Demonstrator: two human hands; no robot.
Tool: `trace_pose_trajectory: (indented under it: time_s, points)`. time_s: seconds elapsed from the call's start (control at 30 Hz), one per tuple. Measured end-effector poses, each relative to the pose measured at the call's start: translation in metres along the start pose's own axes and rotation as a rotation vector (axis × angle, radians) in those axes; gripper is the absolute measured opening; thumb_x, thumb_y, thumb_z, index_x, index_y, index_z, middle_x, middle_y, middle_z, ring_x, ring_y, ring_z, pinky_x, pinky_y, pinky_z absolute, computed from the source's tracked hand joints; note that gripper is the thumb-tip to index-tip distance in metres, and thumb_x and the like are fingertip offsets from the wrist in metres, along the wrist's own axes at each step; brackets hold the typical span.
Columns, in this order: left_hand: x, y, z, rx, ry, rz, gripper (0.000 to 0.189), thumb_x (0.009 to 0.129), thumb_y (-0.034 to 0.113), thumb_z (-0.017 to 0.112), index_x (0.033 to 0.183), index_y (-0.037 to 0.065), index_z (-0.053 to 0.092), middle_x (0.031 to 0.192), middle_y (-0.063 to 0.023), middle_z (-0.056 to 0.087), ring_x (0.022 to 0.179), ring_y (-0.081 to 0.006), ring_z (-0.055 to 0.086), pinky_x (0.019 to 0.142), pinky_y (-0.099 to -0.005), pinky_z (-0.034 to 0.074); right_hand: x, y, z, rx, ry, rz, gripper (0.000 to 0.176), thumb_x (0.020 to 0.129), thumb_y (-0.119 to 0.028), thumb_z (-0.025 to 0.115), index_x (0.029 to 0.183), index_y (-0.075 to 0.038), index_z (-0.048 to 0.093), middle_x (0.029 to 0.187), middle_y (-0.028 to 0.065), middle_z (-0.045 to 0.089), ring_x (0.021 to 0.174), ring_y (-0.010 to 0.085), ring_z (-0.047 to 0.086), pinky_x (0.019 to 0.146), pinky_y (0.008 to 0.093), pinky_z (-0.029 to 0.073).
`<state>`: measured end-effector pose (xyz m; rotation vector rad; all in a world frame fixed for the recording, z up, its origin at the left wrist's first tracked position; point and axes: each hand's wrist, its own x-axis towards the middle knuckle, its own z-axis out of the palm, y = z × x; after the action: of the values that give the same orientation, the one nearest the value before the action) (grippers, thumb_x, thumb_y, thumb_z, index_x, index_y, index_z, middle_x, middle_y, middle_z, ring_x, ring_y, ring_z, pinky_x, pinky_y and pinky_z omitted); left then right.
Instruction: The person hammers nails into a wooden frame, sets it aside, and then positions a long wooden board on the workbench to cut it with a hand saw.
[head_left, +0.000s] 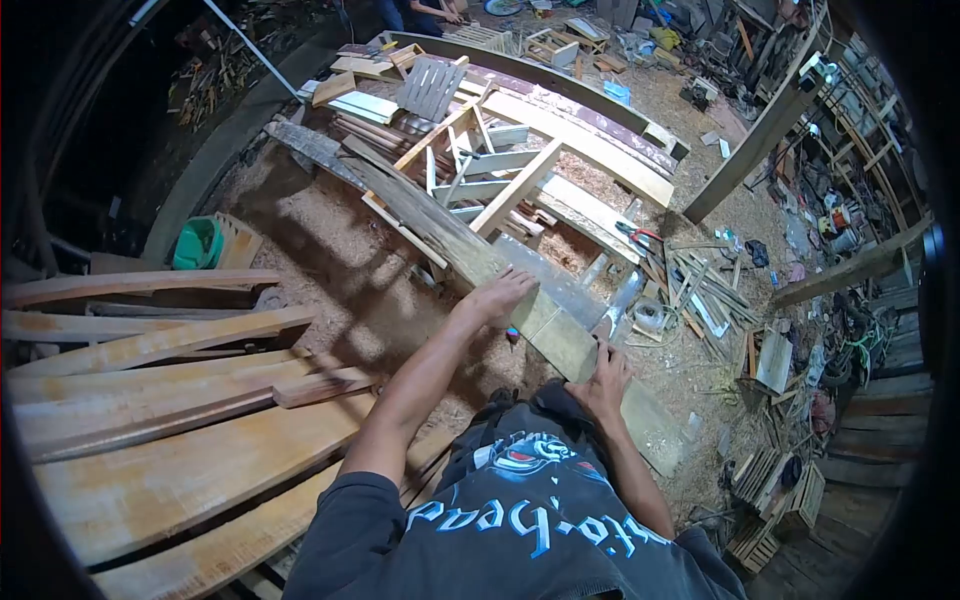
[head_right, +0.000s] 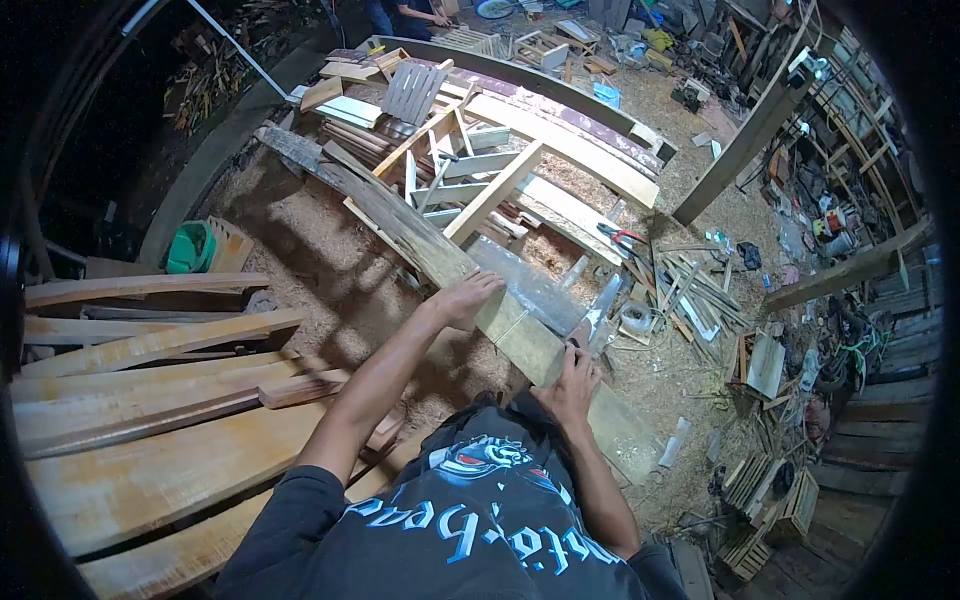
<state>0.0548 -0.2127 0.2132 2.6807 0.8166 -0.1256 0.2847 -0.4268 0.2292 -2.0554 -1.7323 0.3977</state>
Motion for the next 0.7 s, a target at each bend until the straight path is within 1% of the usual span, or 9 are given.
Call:
trace_pose_trajectory:
  time_s: [0.13, 0.23, 0.33, 0.37, 0.5, 0.57, 0.6, 0.67, 0.7]
  points:
    - [-0.006, -0.041, 0.016, -0.085, -0.061, -0.027, 0.11, 0.046, 0.012, 0.092, 0.143, 0.002, 0.039, 0.143, -0.0152, 0.047, 0.141, -0.0331, 0.039, 0.122, -0.0467, 0.028, 0.021, -0.008, 0.034, 0.034, -0.047, -0.037, 0.109, 0.044, -0.025, 0.094, 0.137, -0.001, 0.044, 0.125, 0.0204, 0.049, 0.121, 0.0385, 0.047, 0.101, 0.048, 0.033]
    - [-0.007, -0.077, 0.037, -0.15, -0.083, -0.002, 0.11, 0.045, 0.009, 0.093, 0.142, 0.002, 0.04, 0.142, -0.0149, 0.048, 0.14, -0.0337, 0.039, 0.121, -0.0478, 0.028, 0.045, -0.012, 0.06, 0.043, -0.083, -0.047, 0.109, 0.043, -0.026, 0.094, 0.137, -0.002, 0.044, 0.125, 0.0202, 0.05, 0.121, 0.0386, 0.047, 0.1, 0.0481, 0.034]
    - [-0.008, -0.103, 0.058, -0.114, -0.11, -0.064, 0.107, 0.047, 0.009, 0.09, 0.142, 0.003, 0.041, 0.146, -0.0128, 0.046, 0.142, -0.0308, 0.038, 0.121, -0.0483, 0.027, 0.056, -0.017, 0.09, 0.062, -0.14, -0.023, 0.108, 0.044, -0.026, 0.094, 0.137, -0.003, 0.044, 0.125, 0.0201, 0.05, 0.122, 0.0386, 0.047, 0.1, 0.0486, 0.033]
    - [-0.009, -0.111, 0.066, -0.105, -0.099, -0.076, 0.108, 0.048, 0.01, 0.091, 0.142, 0.004, 0.041, 0.147, -0.012, 0.045, 0.142, -0.0304, 0.038, 0.122, -0.0476, 0.027, 0.061, -0.017, 0.1, 0.062, -0.144, -0.024, 0.108, 0.044, -0.026, 0.095, 0.137, -0.003, 0.044, 0.125, 0.0202, 0.049, 0.122, 0.0386, 0.047, 0.1, 0.0488, 0.033]
    - [-0.01, -0.154, 0.076, -0.125, -0.135, -0.042, 0.109, 0.049, 0.014, 0.093, 0.144, 0.004, 0.04, 0.148, -0.0115, 0.045, 0.143, -0.0297, 0.037, 0.122, -0.0465, 0.026, 0.079, -0.033, 0.137, 0.094, -0.18, 0.015, 0.106, 0.046, -0.022, 0.091, 0.139, -0.002, 0.043, 0.129, 0.021, 0.048, 0.121, 0.0414, 0.046, 0.102, 0.0505, 0.034]
    - [-0.011, -0.177, 0.078, -0.07, -0.101, -0.025, 0.083, 0.067, 0.003, 0.077, 0.143, 0.004, 0.042, 0.148, -0.0122, 0.046, 0.142, -0.0301, 0.038, 0.121, -0.0466, 0.027, 0.088, -0.045, 0.158, 0.079, -0.167, 0.033, 0.109, 0.046, -0.021, 0.092, 0.141, -0.003, 0.041, 0.129, 0.021, 0.048, 0.122, 0.0414, 0.045, 0.102, 0.0509, 0.033]
    - [-0.01, -0.192, 0.079, -0.072, -0.1, -0.011, 0.083, 0.067, 0.003, 0.077, 0.143, 0.004, 0.042, 0.148, -0.0122, 0.046, 0.142, -0.0301, 0.038, 0.121, -0.0466, 0.027, 0.098, -0.052, 0.169, 0.071, -0.161, 0.044, 0.109, 0.046, -0.021, 0.092, 0.141, -0.003, 0.041, 0.129, 0.021, 0.048, 0.122, 0.0414, 0.045, 0.102, 0.0509, 0.033]
    - [-0.016, -0.221, 0.087, -0.077, -0.057, -0.046, 0.069, 0.079, 0.006, 0.066, 0.144, 0.005, 0.042, 0.148, -0.0107, 0.046, 0.142, -0.0283, 0.038, 0.122, -0.0445, 0.026, 0.107, -0.069, 0.194, 0.067, -0.134, 0.022, 0.113, 0.046, -0.022, 0.093, 0.144, -0.003, 0.039, 0.13, 0.0211, 0.047, 0.124, 0.041, 0.045, 0.103, 0.0513, 0.032]
    - [-0.024, -0.229, 0.084, -0.094, -0.079, -0.023, 0.069, 0.079, 0.006, 0.066, 0.144, 0.005, 0.042, 0.148, -0.0107, 0.046, 0.142, -0.0283, 0.038, 0.122, -0.0445, 0.026, 0.112, -0.077, 0.206, 0.058, -0.13, 0.027, 0.115, 0.046, -0.023, 0.093, 0.145, -0.003, 0.039, 0.13, 0.0212, 0.047, 0.124, 0.041, 0.045, 0.104, 0.0514, 0.031]
